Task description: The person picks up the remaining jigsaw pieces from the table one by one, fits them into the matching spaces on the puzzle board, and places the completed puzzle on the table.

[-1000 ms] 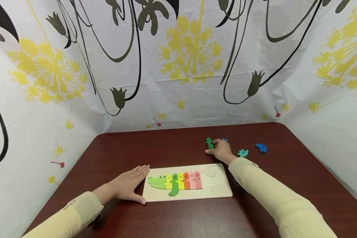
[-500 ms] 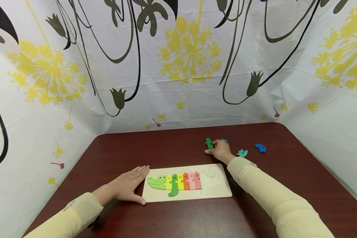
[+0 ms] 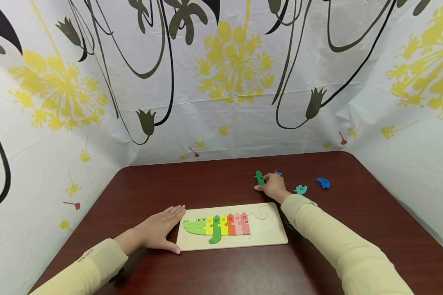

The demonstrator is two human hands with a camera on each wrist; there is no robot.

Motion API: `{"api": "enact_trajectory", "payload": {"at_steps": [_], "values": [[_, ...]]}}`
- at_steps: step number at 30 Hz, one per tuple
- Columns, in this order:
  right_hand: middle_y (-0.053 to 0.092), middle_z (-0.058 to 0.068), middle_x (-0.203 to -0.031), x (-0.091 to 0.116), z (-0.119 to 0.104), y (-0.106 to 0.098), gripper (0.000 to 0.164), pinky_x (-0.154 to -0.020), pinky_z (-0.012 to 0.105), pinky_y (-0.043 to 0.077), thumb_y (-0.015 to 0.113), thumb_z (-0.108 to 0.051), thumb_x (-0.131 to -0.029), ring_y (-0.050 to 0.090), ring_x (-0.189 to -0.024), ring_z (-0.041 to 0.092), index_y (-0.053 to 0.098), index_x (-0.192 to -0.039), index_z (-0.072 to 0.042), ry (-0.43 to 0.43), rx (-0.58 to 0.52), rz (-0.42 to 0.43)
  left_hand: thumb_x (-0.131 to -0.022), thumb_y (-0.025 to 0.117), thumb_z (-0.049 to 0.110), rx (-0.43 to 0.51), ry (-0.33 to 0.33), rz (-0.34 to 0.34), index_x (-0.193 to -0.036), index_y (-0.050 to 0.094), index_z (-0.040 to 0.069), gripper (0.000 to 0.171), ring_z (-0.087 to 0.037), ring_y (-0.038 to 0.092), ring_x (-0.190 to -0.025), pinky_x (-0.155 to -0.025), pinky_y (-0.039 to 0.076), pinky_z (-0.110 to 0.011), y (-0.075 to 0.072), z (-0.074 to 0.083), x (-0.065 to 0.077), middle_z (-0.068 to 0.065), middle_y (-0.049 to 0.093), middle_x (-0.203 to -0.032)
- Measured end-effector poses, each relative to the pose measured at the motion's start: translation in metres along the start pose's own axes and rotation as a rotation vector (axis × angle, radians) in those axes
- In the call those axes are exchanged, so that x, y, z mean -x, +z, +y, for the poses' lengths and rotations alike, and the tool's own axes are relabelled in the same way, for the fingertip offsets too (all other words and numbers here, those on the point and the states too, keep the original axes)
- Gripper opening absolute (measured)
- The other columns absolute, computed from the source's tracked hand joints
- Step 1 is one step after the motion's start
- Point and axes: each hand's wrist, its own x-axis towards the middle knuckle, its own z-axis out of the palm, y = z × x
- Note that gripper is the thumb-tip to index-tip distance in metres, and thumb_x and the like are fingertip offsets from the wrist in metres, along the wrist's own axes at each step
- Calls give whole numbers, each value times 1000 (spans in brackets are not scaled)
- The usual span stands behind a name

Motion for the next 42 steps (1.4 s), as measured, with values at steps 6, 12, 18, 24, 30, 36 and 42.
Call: {"api": "enact_trajectory", "payload": {"at_steps": [6, 12, 18, 24, 30, 36, 42], "values": [[54, 29, -120, 0, 1, 0, 54, -85, 50, 50, 73, -22, -90, 53, -108, 41, 53, -127, 11, 1, 6, -2, -74, 43, 88, 1, 2, 0, -153, 21, -2, 122, -28, 16, -146, -117, 16, -39, 0, 0, -1, -17, 18, -159], [53, 29, -120, 1, 2, -2, 53, -86, 50, 49, 71, -20, -90, 52, -110, 41, 52, -128, 12, -8, -1, -4, -74, 43, 88, -4, 5, 1, -153, 20, -2, 122, -28, 17, -146, -117, 16, -39, 1, 0, -1, -17, 19, -158], [54, 30, -120, 2, 3, -2, 53, -84, 48, 51, 71, -21, -90, 53, -109, 41, 52, -128, 12, -18, -11, -9, -74, 43, 88, -4, 6, -4, -153, 20, -2, 122, -28, 17, -146, -117, 16, -39, 0, 0, -1, -18, 19, -158], [54, 28, -118, 2, 6, -3, 53, -84, 48, 50, 70, -22, -92, 53, -108, 40, 52, -128, 12, -46, -7, -5, -74, 44, 87, -2, 6, 2, -153, 21, -2, 122, -28, 17, -145, -116, 17, -39, 0, 0, -1, -18, 19, -158], [56, 27, -118, 1, 7, -3, 55, -83, 46, 51, 71, -24, -91, 55, -105, 37, 52, -129, 11, -65, -31, 9, -73, 44, 88, 1, 0, -1, -153, 21, -1, 122, -27, 17, -146, -116, 17, -39, 1, -1, -2, -16, 19, -159], [57, 27, -119, 2, 4, -4, 56, -83, 46, 51, 70, -25, -91, 56, -105, 37, 51, -130, 10, -81, -79, 14, -73, 43, 88, 2, -4, -12, -153, 20, -1, 122, -26, 15, -146, -117, 16, -38, 0, -1, -2, -16, 18, -159], [58, 25, -118, 2, 6, -5, 56, -82, 44, 52, 71, -24, -91, 56, -103, 35, 51, -130, 9, -96, -109, 24, -73, 43, 89, -3, -10, -15, -154, 19, -1, 123, -26, 15, -146, -117, 16, -38, 0, -1, -2, -16, 18, -159]]}}
